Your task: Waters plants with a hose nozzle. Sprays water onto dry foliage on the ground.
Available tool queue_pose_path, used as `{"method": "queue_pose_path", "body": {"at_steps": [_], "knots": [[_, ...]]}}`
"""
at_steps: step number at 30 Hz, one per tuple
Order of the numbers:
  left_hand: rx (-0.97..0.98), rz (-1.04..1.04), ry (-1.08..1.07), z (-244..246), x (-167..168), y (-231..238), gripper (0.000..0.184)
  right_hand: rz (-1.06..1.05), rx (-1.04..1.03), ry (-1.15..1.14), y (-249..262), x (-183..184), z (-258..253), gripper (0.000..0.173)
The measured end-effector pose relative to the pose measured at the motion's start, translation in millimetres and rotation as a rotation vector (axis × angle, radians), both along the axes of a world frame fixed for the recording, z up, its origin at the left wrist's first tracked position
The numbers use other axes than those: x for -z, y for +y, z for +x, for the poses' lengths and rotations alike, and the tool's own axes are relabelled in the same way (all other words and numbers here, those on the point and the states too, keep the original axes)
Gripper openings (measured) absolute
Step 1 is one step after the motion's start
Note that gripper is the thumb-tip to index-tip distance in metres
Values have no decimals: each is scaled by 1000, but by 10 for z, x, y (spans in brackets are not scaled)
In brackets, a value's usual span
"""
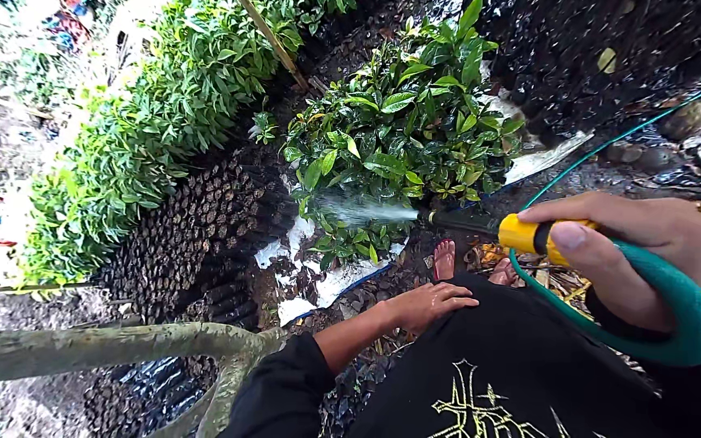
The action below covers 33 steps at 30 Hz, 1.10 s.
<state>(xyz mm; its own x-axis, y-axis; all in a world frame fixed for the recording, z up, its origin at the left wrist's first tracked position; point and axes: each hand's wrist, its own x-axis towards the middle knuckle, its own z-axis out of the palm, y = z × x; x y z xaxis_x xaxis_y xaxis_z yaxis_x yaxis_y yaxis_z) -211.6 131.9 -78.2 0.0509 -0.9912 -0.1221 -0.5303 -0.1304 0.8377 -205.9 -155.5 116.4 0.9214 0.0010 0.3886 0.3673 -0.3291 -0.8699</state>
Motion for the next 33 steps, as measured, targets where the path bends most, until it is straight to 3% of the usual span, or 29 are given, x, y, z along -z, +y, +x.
{"method": "queue_pose_path", "body": {"at_steps": [7, 12, 24, 30, 33], "knots": [[11, 7, 4, 2, 1, 6, 78, -5, -29, 21, -11, 37, -60, 38], [24, 26, 12, 0, -7, -4, 78, -80, -163, 144, -87, 84, -41, 36], [-2, 27, 6, -74, -1, -39, 90, -29, -130, 114, -84, 104, -85, 40], [-3, 36, 8, -83, 1, -36, 88, 75, 113, -14, -24, 104, -142, 43], [-11, 27, 19, -84, -5, -37, 85, 70, 118, -45, -87, 76, -110, 43]]}}
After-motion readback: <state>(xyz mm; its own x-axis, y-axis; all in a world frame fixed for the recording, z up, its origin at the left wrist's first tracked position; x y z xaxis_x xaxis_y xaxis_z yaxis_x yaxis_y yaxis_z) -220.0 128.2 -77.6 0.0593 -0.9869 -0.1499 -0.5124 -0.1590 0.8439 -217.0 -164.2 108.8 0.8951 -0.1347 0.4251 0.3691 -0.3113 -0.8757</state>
